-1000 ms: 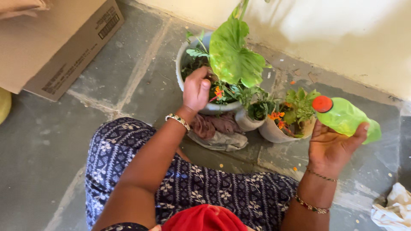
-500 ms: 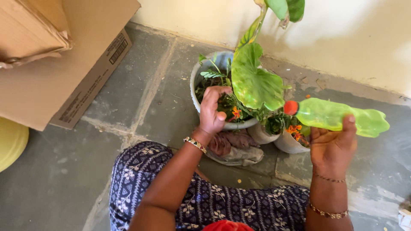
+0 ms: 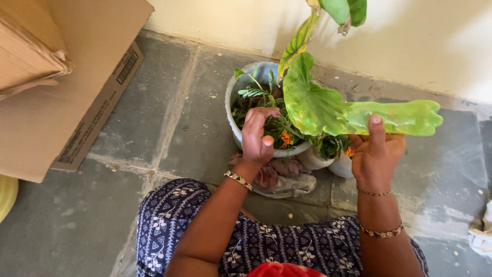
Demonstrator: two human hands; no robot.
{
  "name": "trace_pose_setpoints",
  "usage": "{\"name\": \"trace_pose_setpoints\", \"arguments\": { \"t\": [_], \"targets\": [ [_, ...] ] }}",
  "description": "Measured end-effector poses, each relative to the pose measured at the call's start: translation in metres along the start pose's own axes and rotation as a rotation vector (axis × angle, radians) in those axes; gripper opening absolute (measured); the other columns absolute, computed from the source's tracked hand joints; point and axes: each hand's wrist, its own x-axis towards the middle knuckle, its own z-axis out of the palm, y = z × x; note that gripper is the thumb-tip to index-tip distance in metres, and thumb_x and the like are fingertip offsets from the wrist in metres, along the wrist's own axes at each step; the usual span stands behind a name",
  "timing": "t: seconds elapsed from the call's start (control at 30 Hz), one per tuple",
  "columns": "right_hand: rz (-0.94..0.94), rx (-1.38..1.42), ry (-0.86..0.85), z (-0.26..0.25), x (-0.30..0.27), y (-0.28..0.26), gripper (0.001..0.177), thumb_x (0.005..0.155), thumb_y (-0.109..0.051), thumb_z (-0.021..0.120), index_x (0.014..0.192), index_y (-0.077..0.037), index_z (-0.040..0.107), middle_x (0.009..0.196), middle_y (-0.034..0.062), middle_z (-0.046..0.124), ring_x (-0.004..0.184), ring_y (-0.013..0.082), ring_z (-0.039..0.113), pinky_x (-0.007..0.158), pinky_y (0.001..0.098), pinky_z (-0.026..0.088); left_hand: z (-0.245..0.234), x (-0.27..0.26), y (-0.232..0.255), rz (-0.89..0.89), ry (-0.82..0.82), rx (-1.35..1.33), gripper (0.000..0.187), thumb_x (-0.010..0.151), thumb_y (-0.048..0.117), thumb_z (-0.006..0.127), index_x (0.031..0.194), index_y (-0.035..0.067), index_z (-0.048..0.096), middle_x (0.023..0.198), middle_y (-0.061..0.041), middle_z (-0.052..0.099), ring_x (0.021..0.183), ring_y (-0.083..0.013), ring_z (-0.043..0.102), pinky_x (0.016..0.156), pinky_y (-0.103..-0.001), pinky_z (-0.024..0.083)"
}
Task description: The person sits on the floor and waters several potted plants using a green plastic bottle. They pour water into the soil of each pot, moving from one plant to the next.
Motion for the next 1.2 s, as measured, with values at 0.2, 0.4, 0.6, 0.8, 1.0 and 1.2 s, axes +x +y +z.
{"name": "trace_pose_setpoints", "arguments": {
  "t": [0.2, 0.4, 0.6, 0.8, 1.0, 1.2],
  "targets": [
    [-0.016, 0.025, -0.027, 0.006, -0.001, -0.003, 0.056, 0.103, -0.019, 0.076, 0.143, -0.005, 0.040, 0.131, 0.0136, 0.059, 0.110, 0.0299, 0.071, 0.085, 0.0450, 0.067, 0.000, 0.001, 0.000, -0.002, -0.005, 0.003, 0.092, 0.104, 0.078, 0.024, 0.114, -0.004, 0.063, 0.109, -0.019, 0.067, 0.107, -0.0361, 0.063, 0.100, -0.043, 0.050],
    [-0.012, 0.043, -0.045, 0.003, -0.003, -0.005, 0.058, 0.103, -0.020, 0.077, 0.144, -0.004, 0.040, 0.131, 0.0153, 0.060, 0.112, 0.0304, 0.071, 0.088, 0.0448, 0.068, -0.001, 0.001, 0.001, -0.008, -0.008, -0.002, 0.092, 0.104, 0.078, 0.024, 0.114, -0.004, 0.063, 0.108, -0.018, 0.067, 0.106, -0.0356, 0.064, 0.099, -0.043, 0.050],
    [-0.001, 0.037, -0.027, 0.000, -0.004, -0.004, 0.058, 0.102, -0.021, 0.076, 0.143, -0.003, 0.039, 0.130, 0.0147, 0.061, 0.109, 0.0303, 0.072, 0.085, 0.0435, 0.067, 0.001, -0.001, -0.001, -0.016, -0.005, -0.006, 0.093, 0.104, 0.079, 0.024, 0.114, -0.005, 0.063, 0.109, -0.019, 0.067, 0.105, -0.0352, 0.064, 0.098, -0.043, 0.051],
    [0.073, 0.038, 0.014, -0.013, -0.002, 0.000, 0.043, 0.107, -0.026, 0.074, 0.134, -0.002, 0.049, 0.122, 0.0118, 0.066, 0.100, 0.0280, 0.072, 0.079, 0.0364, 0.064, 0.002, -0.002, -0.003, -0.017, -0.007, -0.013, 0.093, 0.104, 0.079, 0.025, 0.114, -0.006, 0.063, 0.107, -0.019, 0.067, 0.104, -0.0347, 0.064, 0.097, -0.043, 0.051],
    [0.159, 0.112, 0.038, -0.045, 0.003, 0.000, 0.038, 0.110, -0.035, 0.066, 0.133, -0.006, 0.056, 0.128, 0.0124, 0.068, 0.104, 0.0269, 0.073, 0.083, 0.0361, 0.065, 0.003, -0.001, -0.002, -0.012, -0.010, -0.011, 0.092, 0.105, 0.078, 0.026, 0.114, -0.006, 0.063, 0.107, -0.018, 0.067, 0.103, -0.0346, 0.065, 0.096, -0.042, 0.051],
    [0.123, 0.203, 0.041, -0.078, 0.005, -0.011, 0.039, 0.115, -0.033, 0.065, 0.141, -0.006, 0.056, 0.143, 0.0132, 0.066, 0.129, 0.0312, 0.069, 0.104, 0.0416, 0.062, 0.005, -0.002, -0.003, -0.037, -0.022, -0.032, 0.094, 0.103, 0.080, 0.027, 0.116, -0.007, 0.062, 0.108, -0.018, 0.067, 0.104, -0.0340, 0.067, 0.098, -0.041, 0.053]
  ]
}}
